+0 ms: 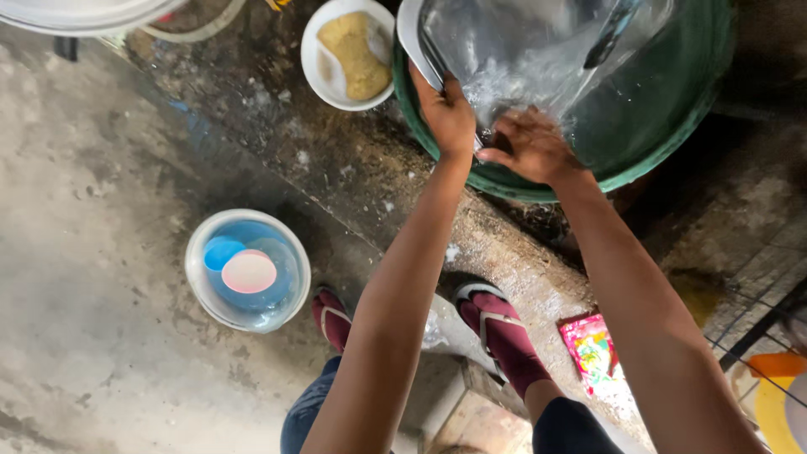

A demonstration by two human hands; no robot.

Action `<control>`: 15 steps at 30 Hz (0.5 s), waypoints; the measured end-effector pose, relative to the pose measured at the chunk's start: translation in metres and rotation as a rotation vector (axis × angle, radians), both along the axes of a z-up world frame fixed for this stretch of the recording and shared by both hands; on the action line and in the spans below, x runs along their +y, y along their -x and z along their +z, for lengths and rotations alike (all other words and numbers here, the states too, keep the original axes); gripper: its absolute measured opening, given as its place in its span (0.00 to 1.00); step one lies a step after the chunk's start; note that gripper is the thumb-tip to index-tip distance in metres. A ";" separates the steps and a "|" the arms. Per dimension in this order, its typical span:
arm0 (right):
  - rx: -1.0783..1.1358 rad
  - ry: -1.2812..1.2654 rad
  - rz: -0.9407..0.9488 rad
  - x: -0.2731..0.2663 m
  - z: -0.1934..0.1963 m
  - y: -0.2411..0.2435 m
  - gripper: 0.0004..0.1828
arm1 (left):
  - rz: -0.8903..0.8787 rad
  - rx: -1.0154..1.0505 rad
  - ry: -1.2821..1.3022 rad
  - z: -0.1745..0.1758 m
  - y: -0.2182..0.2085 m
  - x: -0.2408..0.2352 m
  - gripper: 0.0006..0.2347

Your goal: The person washes several plates, bowls, and cups using a sponge and soap before rinsing them under running water, then scrubs and rinses a metal tray.

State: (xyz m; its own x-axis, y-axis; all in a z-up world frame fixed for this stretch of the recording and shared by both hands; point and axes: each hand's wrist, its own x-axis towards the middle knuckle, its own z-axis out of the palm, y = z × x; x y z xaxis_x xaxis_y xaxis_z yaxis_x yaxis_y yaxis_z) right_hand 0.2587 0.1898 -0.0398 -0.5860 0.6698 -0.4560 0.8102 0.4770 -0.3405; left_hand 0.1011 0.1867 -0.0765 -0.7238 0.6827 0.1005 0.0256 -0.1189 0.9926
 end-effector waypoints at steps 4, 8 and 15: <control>0.258 -0.158 0.036 -0.001 -0.019 0.011 0.29 | 0.004 0.209 0.125 0.044 0.000 -0.002 0.29; 0.471 0.098 -0.150 -0.009 -0.013 0.010 0.22 | 0.044 0.280 0.024 0.054 0.002 -0.002 0.30; 0.583 0.034 -0.098 -0.016 0.019 0.007 0.10 | -0.011 0.135 0.071 0.073 -0.007 -0.007 0.29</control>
State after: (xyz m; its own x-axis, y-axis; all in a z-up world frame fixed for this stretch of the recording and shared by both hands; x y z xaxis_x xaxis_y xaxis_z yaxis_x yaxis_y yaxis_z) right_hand 0.2516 0.1741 -0.0212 -0.6823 0.7243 -0.0997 0.5245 0.3899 -0.7569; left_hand 0.1081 0.1795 -0.0036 -0.6994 0.6994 0.1472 0.1583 -0.0493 0.9862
